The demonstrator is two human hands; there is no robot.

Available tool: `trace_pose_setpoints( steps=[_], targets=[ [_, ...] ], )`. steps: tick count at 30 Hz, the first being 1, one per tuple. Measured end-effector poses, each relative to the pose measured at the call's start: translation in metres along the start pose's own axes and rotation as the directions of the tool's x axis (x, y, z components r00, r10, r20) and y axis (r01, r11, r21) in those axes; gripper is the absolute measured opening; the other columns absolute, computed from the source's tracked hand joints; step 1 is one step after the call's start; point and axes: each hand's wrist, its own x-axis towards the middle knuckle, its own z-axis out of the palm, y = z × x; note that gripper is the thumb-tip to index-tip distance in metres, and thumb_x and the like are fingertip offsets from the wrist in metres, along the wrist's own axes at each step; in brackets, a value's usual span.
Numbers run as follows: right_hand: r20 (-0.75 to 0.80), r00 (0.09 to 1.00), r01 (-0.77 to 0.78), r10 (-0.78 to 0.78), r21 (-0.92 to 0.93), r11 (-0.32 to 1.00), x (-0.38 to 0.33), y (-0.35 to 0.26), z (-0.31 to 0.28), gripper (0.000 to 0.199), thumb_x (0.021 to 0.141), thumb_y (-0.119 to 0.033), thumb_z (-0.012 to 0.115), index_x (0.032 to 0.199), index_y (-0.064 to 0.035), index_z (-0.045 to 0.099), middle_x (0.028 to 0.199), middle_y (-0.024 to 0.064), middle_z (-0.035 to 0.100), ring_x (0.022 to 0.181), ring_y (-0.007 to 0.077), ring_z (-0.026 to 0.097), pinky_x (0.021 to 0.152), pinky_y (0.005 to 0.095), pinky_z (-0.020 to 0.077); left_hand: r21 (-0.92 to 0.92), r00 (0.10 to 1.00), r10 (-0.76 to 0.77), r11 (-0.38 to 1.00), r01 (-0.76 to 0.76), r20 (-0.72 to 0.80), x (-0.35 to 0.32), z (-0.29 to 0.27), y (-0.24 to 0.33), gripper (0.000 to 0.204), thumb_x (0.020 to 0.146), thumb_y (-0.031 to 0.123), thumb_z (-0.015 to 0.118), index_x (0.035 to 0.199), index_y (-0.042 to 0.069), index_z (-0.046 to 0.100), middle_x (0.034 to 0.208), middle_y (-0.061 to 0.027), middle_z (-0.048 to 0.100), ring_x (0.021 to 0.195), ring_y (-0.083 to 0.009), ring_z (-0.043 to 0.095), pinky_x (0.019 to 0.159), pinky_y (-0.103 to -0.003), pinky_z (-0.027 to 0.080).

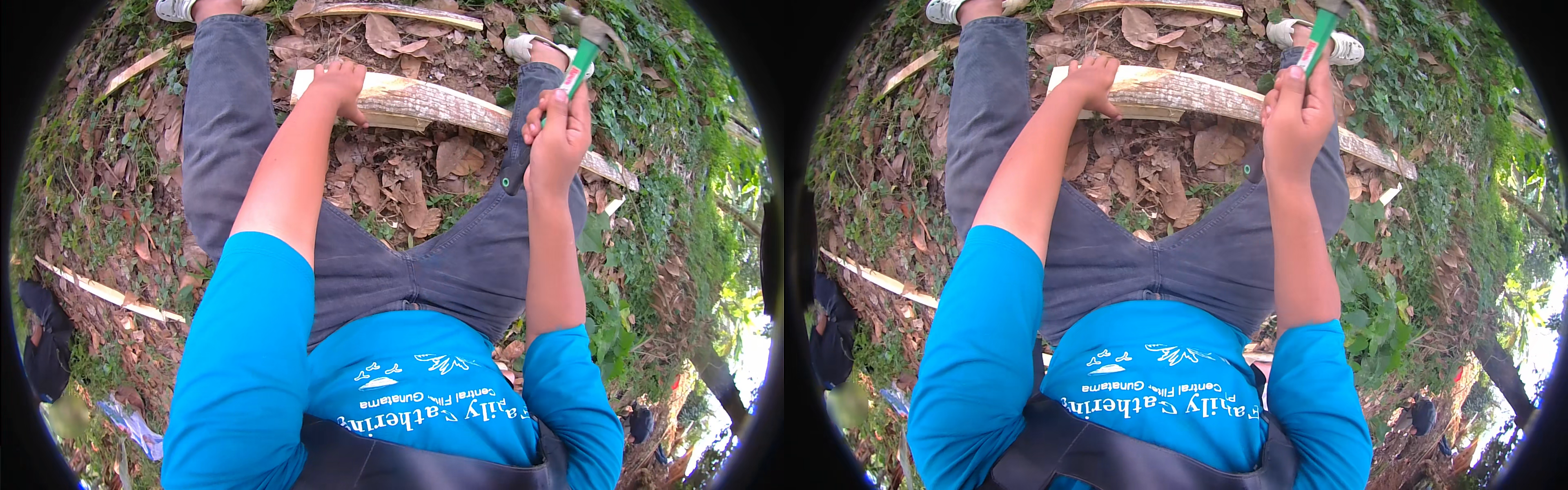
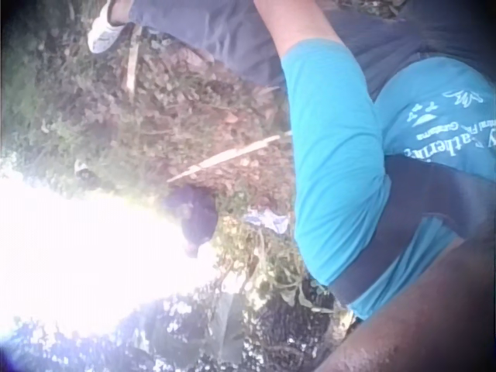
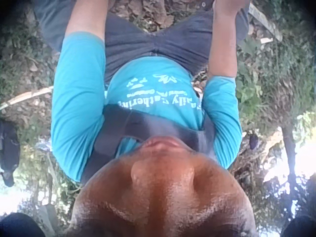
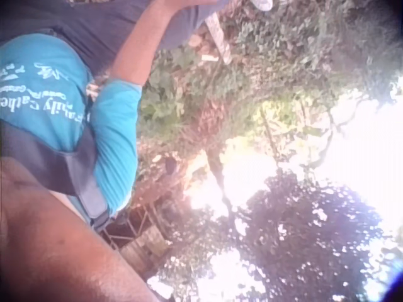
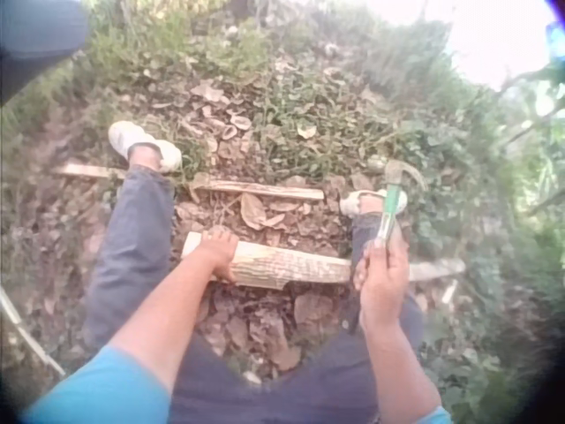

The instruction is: The person sits on the ground and uses a small axe to repeatedly chop a piece of wood placed between their legs. They hold the wood with their left hand and strike it with the axe in their right hand, removing bark and shaping the wood.

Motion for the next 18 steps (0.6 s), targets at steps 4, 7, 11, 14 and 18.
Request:
trace_pose_setpoints(
  steps=[4,7,11,14,18],
  targets=[
    [-0.063,0.993,0.094,-0.097,-0.047,0.995,-0.004,0.039,0.013,0.041,0.104,-0.01,0.044,0.144,-0.0053,0.045,0.081,0.0033,0.055,0.062,0.0079,0.05,0.055,0.0232,0.0459,-0.017,1.0,0.009,1.0,-0.009,-0.001,0.002,-0.004,0.002,0.114,0.051,0.056,0.092,0.14,0.008,0.039,0.143,-0.0136,0.046,0.135,-0.0339,0.041,0.108,-0.058,0.03],
    [0.277,0.953,0.086,0.124,-0.639,0.765,-0.016,0.169,-0.022,0.046,0.099,-0.011,0.052,0.144,-0.0044,0.05,0.103,0.0146,0.067,0.082,0.0174,0.061,0.079,0.0332,0.0498,0.02,0.998,0.065,0.998,-0.064,-0.027,0.006,-0.017,0.021,0.114,0.051,0.056,0.092,0.14,0.008,0.039,0.143,-0.0137,0.046,0.135,-0.0337,0.041,0.108,-0.058,0.03],
    [0.175,0.948,-0.206,0.266,-0.301,0.931,-0.003,0.071,0.009,0.04,0.099,-0.007,0.052,0.139,-0.0059,0.055,0.082,-0.0021,0.056,0.066,0.004,0.048,0.059,0.0223,0.0422,-0.001,1.0,0.013,1.0,-0.013,-0.016,0.004,-0.004,0.0,0.113,0.051,0.057,0.091,0.139,0.008,0.04,0.143,-0.0138,0.046,0.135,-0.033,0.041,0.107,-0.058,0.031],
    [0.081,0.992,-0.099,0.097,0.018,0.995,0.015,-0.014,0.01,0.035,0.105,-0.011,0.046,0.14,-0.0079,0.045,0.076,-0.0029,0.05,0.055,0.0013,0.044,0.045,0.0165,0.0369,-0.027,1.0,-0.003,1.0,0.003,0.024,0.001,-0.006,0.0,0.112,0.051,0.057,0.091,0.139,0.008,0.04,0.142,-0.0136,0.047,0.135,-0.0329,0.041,0.107,-0.058,0.031],
    [-0.103,0.979,0.184,-0.175,0.09,0.979,0.023,-0.023,0.005,0.033,0.105,-0.01,0.045,0.139,-0.008,0.044,0.078,-0.0002,0.049,0.057,0.005,0.045,0.046,0.0192,0.0381,-0.036,1.0,0.002,0.999,-0.001,0.02,-0.004,-0.011,0.001,0.111,0.053,0.056,0.091,0.139,0.008,0.041,0.141,-0.0138,0.048,0.135,-0.0329,0.041,0.107,-0.058,0.031]
  ],
)
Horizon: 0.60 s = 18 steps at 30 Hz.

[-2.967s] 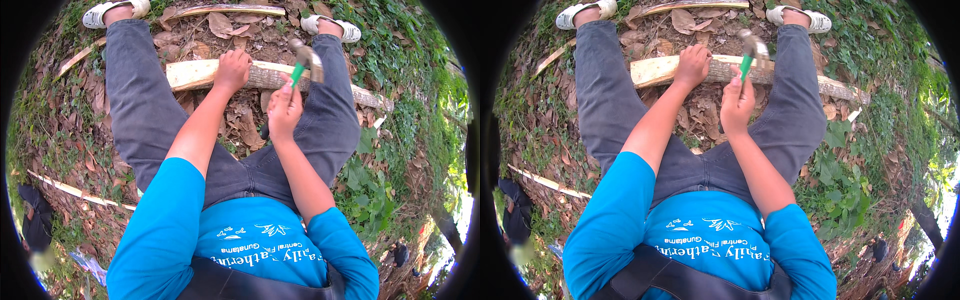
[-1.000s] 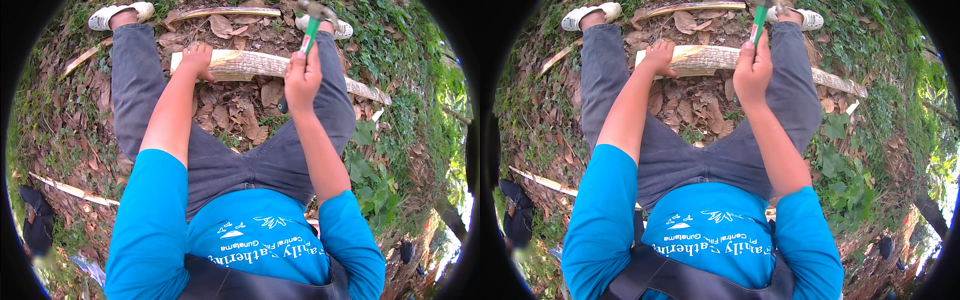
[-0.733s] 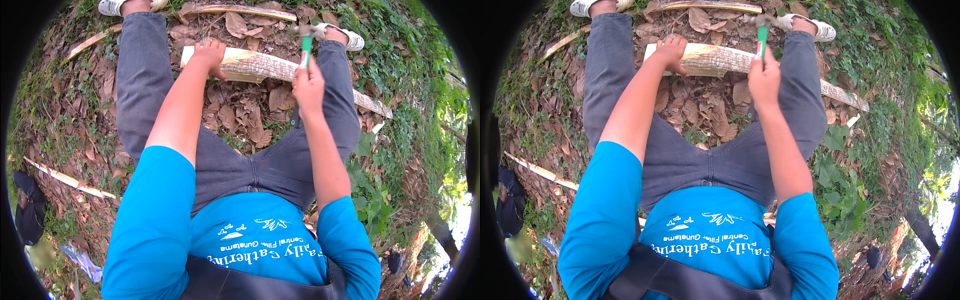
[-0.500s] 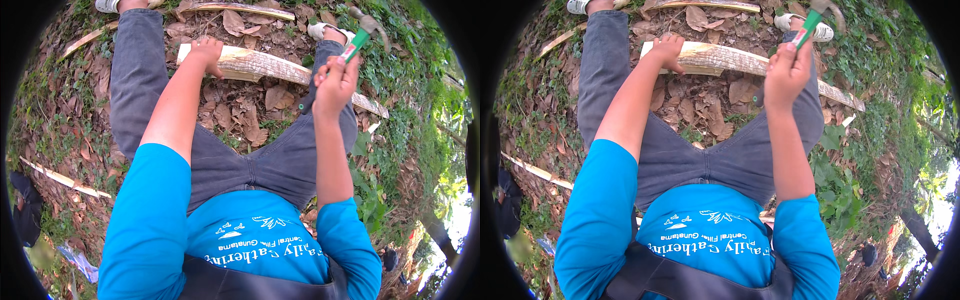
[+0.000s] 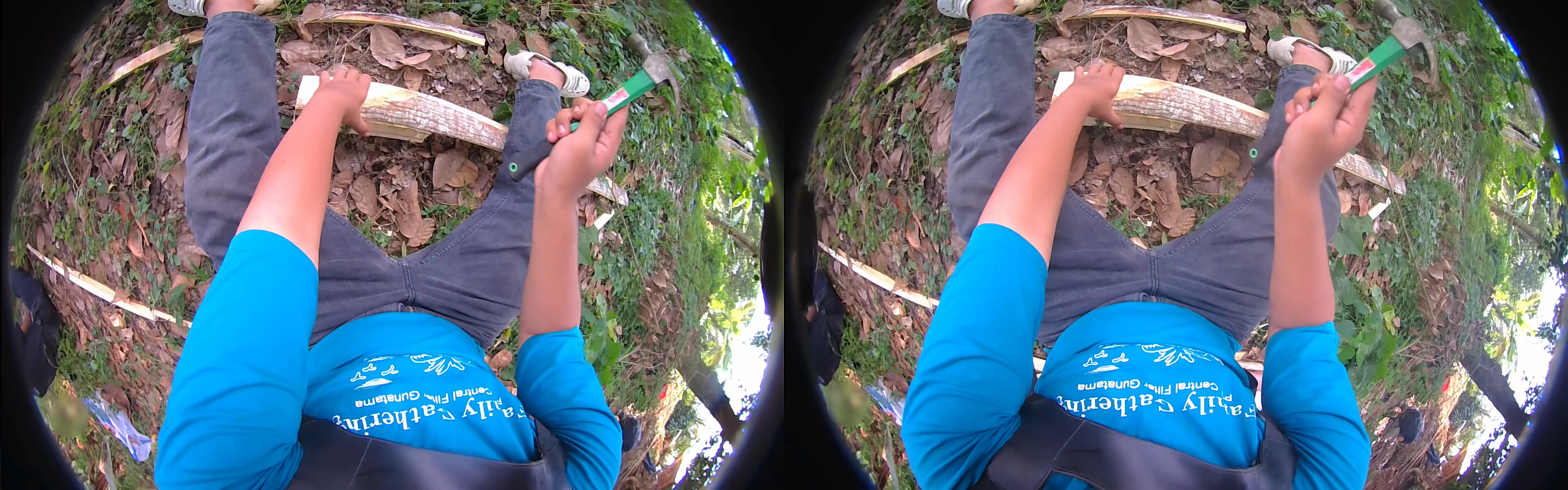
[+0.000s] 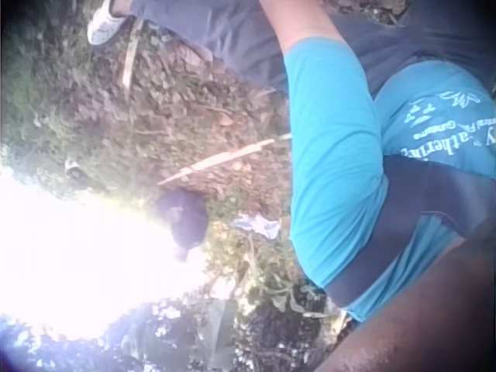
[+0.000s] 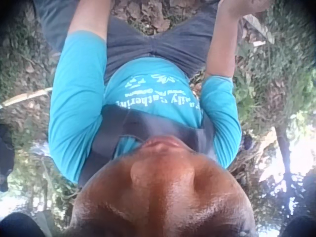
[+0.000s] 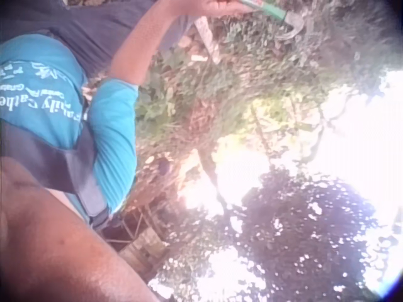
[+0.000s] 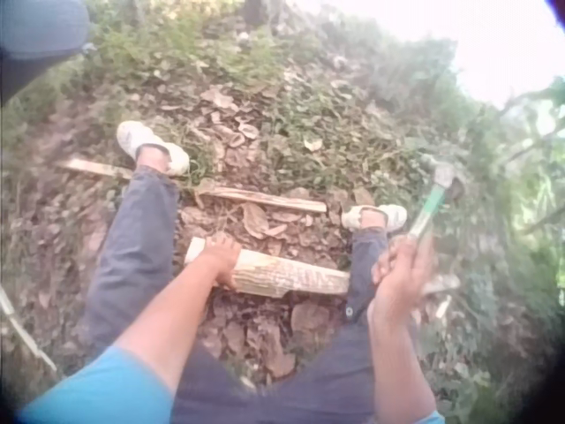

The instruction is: The person sits on the ground and uses a small axe to repeatedly chop a piece of wood placed between their legs. They hold the wood with their left hand and strike it with the axe in their right hand, removing bark and shaping the wood.

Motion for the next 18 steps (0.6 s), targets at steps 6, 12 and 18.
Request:
trace_pose_setpoints(
  steps=[6,12,18],
  targets=[
    [0.255,0.858,-0.181,0.446,-0.663,0.727,-0.055,0.177,-0.047,0.037,0.101,-0.011,0.05,0.137,-0.0041,0.054,0.087,0.0047,0.059,0.071,0.0107,0.054,0.061,0.0258,0.0432,0.051,0.997,0.023,0.998,-0.02,-0.069,0.014,-0.004,0.005,0.112,0.052,0.056,0.091,0.139,0.007,0.04,0.142,-0.0141,0.047,0.135,-0.0338,0.041,0.107,-0.059,0.031],
    [0.146,0.974,-0.161,0.171,-0.079,0.984,0.017,-0.006,0.009,0.027,0.105,-0.012,0.045,0.132,-0.008,0.047,0.078,0.0001,0.05,0.056,0.0037,0.042,0.046,0.018,0.0361,0.0,1.0,0.021,1.0,-0.021,-0.016,0.009,0.005,-0.001,0.113,0.05,0.056,0.092,0.139,0.008,0.04,0.141,-0.0134,0.048,0.134,-0.0339,0.042,0.106,-0.057,0.032],
    [-0.089,0.993,0.051,-0.071,-0.204,0.978,-0.02,0.067,-0.002,0.031,0.104,-0.012,0.046,0.135,-0.0091,0.047,0.083,0.0012,0.051,0.058,0.0055,0.044,0.051,0.0221,0.0397,-0.012,0.999,0.046,0.999,-0.047,-0.023,0.012,0.0,0.007,0.112,0.051,0.055,0.092,0.138,0.008,0.041,0.14,-0.0131,0.048,0.134,-0.034,0.042,0.106,-0.057,0.031]
  ],
)
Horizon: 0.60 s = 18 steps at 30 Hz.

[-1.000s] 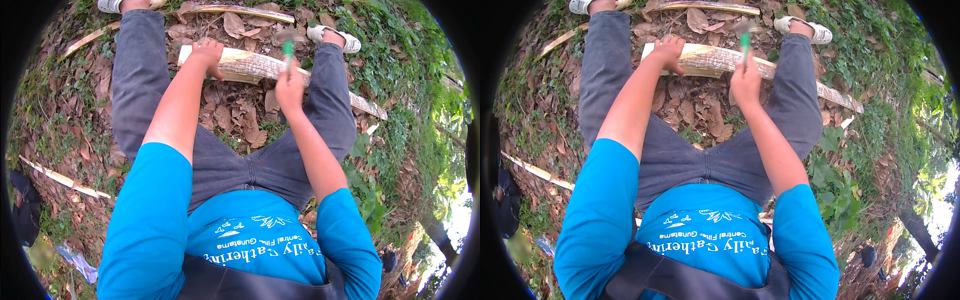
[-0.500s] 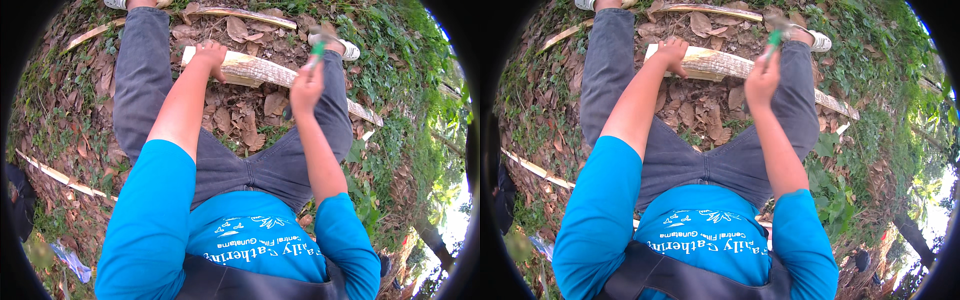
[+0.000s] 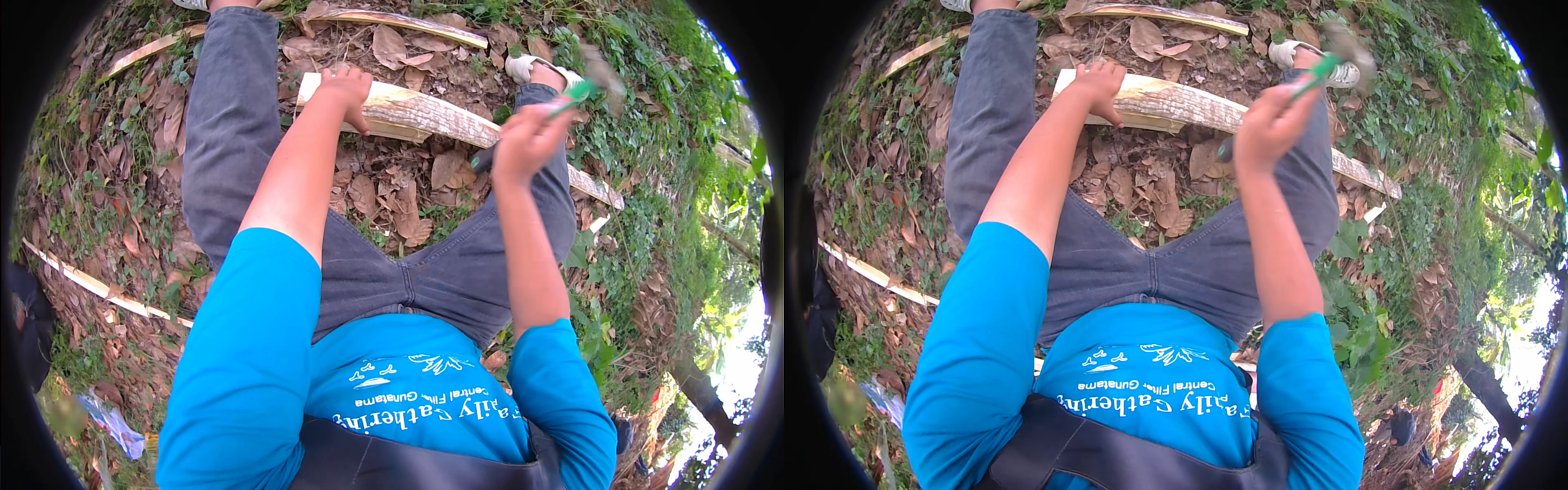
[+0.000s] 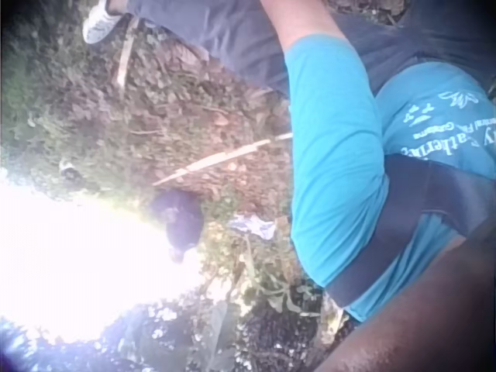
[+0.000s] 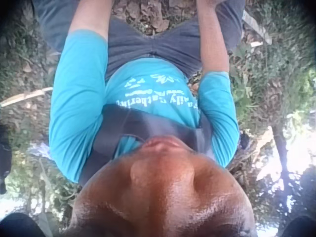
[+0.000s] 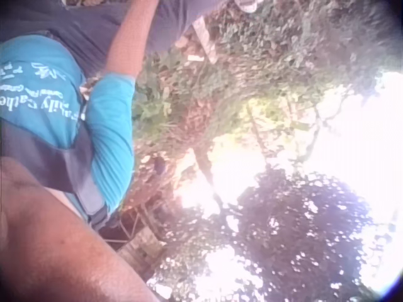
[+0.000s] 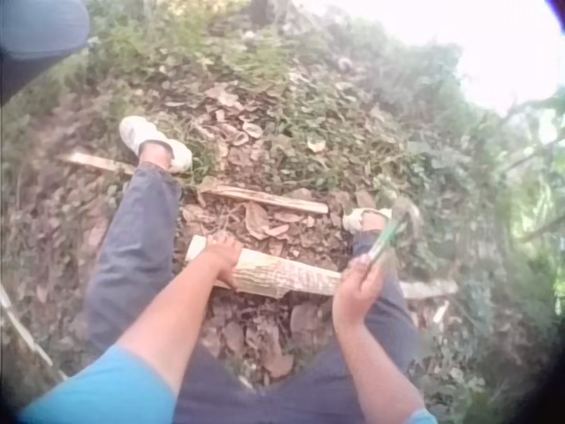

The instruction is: The person sits on the ground and uses a small axe to repeatedly chop a piece of wood placed between their legs. They hold the wood with their left hand and strike it with the axe in their right hand, removing bark and shaping the wood.

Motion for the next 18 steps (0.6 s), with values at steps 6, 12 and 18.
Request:
trace_pose_setpoints(
  steps=[6,12,18],
  targets=[
    [0.342,0.786,-0.444,0.515,-0.266,0.855,0.011,0.008,-0.018,0.047,0.102,-0.008,0.047,0.149,-0.0098,0.044,0.083,-0.0009,0.056,0.06,0.0017,0.047,0.051,0.0188,0.0421,0.032,1.0,-0.016,0.999,0.017,-0.025,-0.001,0.009,-0.01,0.11,0.051,0.055,0.092,0.136,0.007,0.042,0.141,-0.0136,0.048,0.135,-0.0342,0.041,0.106,-0.06,0.031],
    [0.061,0.997,-0.051,0.041,0.172,0.984,0.072,-0.077,-0.008,0.034,0.107,-0.012,0.039,0.141,-0.0144,0.037,0.077,0.0002,0.047,0.057,0.0055,0.042,0.049,0.0218,0.0384,-0.038,1.0,-0.02,0.999,0.02,0.013,-0.007,0.004,-0.013,0.109,0.049,0.055,0.092,0.134,0.007,0.043,0.137,-0.0129,0.05,0.133,-0.0324,0.043,0.105,-0.056,0.031],
    [0.219,0.958,-0.09,0.185,-0.383,0.919,0.018,0.024,-0.001,0.049,0.102,-0.01,0.044,0.15,-0.0112,0.036,0.081,0.0029,0.055,0.054,0.0096,0.047,0.049,0.0297,0.0449,0.001,1.0,0.007,1.0,-0.007,0.013,-0.001,-0.005,-0.003,0.111,0.049,0.057,0.091,0.136,0.007,0.043,0.138,-0.0129,0.05,0.132,-0.0335,0.044,0.105,-0.055,0.032]
  ],
)
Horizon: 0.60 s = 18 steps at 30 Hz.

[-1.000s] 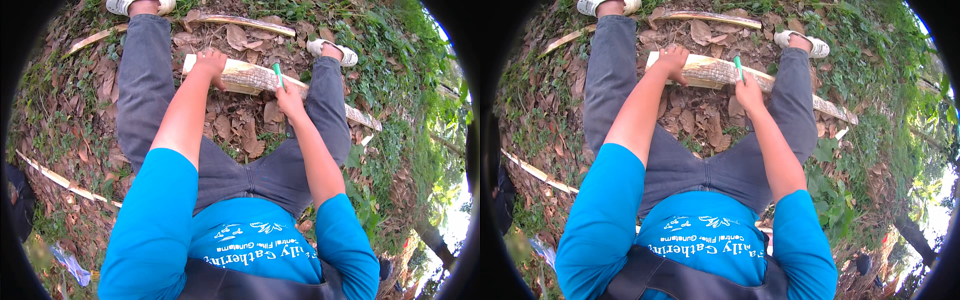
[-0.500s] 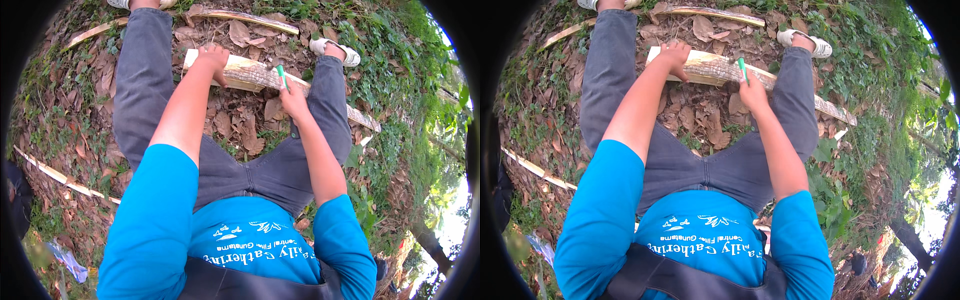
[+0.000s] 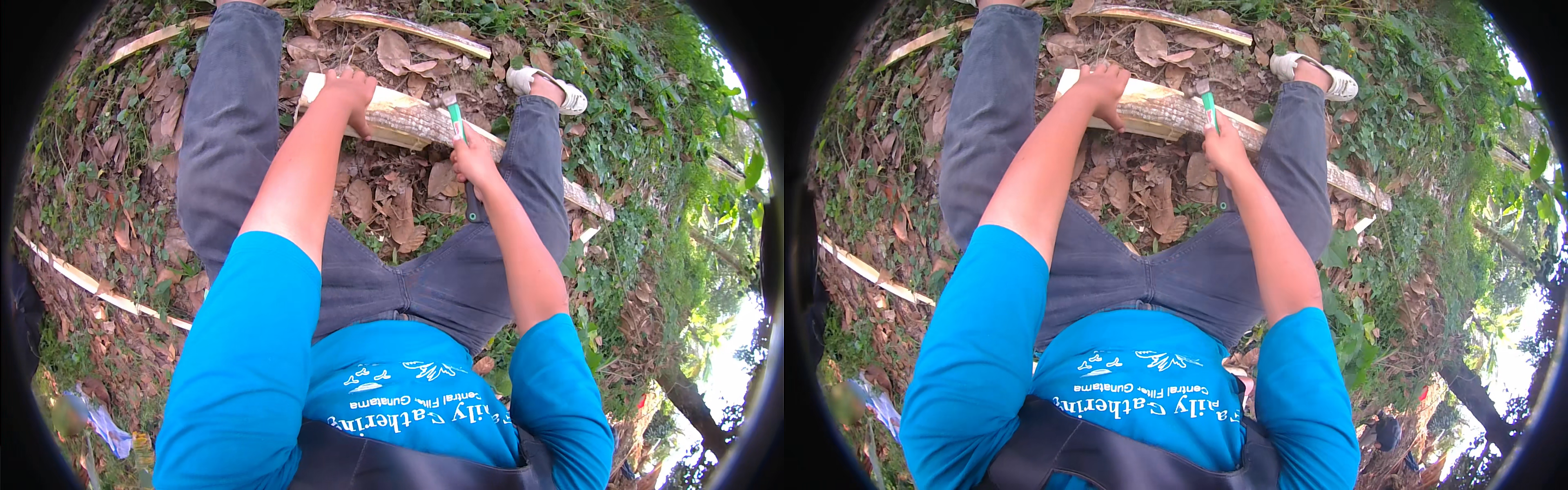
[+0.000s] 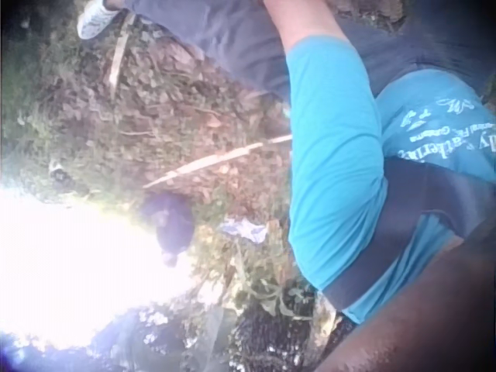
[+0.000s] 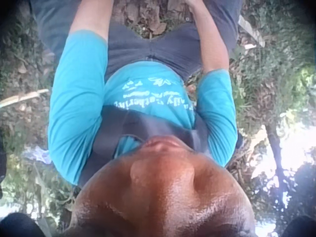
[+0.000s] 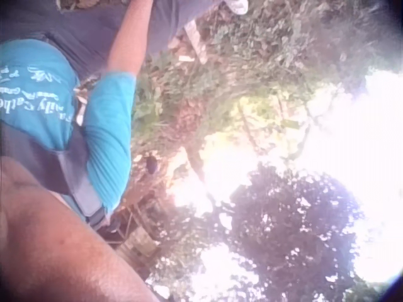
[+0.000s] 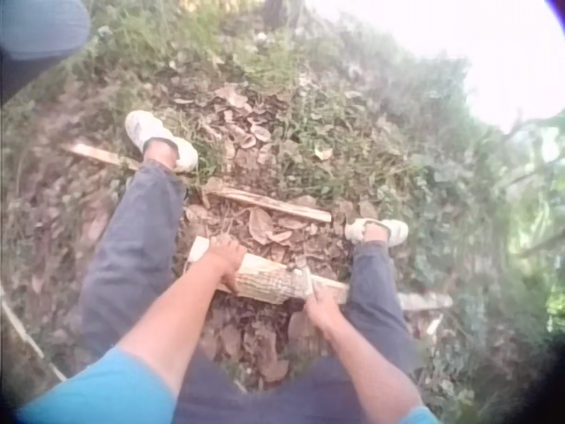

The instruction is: The person sits on the ground and uses a small axe to repeatedly chop a piece of wood placed between their legs. They hold the wood with their left hand and strike it with the axe in their right hand, removing bark and shaping the wood.

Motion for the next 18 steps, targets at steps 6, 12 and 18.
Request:
trace_pose_setpoints(
  steps=[6,12,18],
  targets=[
    [0.124,0.99,-0.11,0.067,0.375,0.921,0.04,-0.087,-0.053,0.023,0.105,-0.012,0.045,0.127,-0.0086,0.048,0.074,-0.0015,0.049,0.053,0.0034,0.043,0.042,0.0183,0.0366,0.007,0.999,-0.034,0.999,0.034,-0.014,-0.004,0.014,-0.011,0.109,0.05,0.057,0.091,0.135,0.007,0.044,0.136,-0.0136,0.051,0.132,-0.0326,0.045,0.105,-0.055,0.033],
    [-0.377,0.911,0.346,-0.166,0.484,0.804,0.046,-0.114,-0.059,0.01,0.106,-0.014,0.035,0.115,-0.0121,0.041,0.075,0.0014,0.049,0.053,0.006,0.041,0.043,0.0216,0.0371,-0.008,0.998,-0.003,1.0,0.003,-0.069,-0.006,0.016,-0.012,0.11,0.05,0.056,0.091,0.135,0.007,0.043,0.137,-0.0137,0.051,0.132,-0.0331,0.045,0.105,-0.055,0.033],
    [0.46,0.726,-0.447,0.511,-0.248,0.859,-0.013,0.029,0.008,0.045,0.102,-0.02,0.051,0.146,-0.0122,0.043,0.074,-0.0012,0.051,0.052,0.0078,0.044,0.044,0.0256,0.0386,0.05,0.989,0.008,0.999,-0.001,-0.146,0.005,0.023,-0.004,0.109,0.05,0.056,0.091,0.135,0.006,0.043,0.137,-0.0137,0.051,0.131,-0.0329,0.045,0.105,-0.053,0.033]
  ],
)
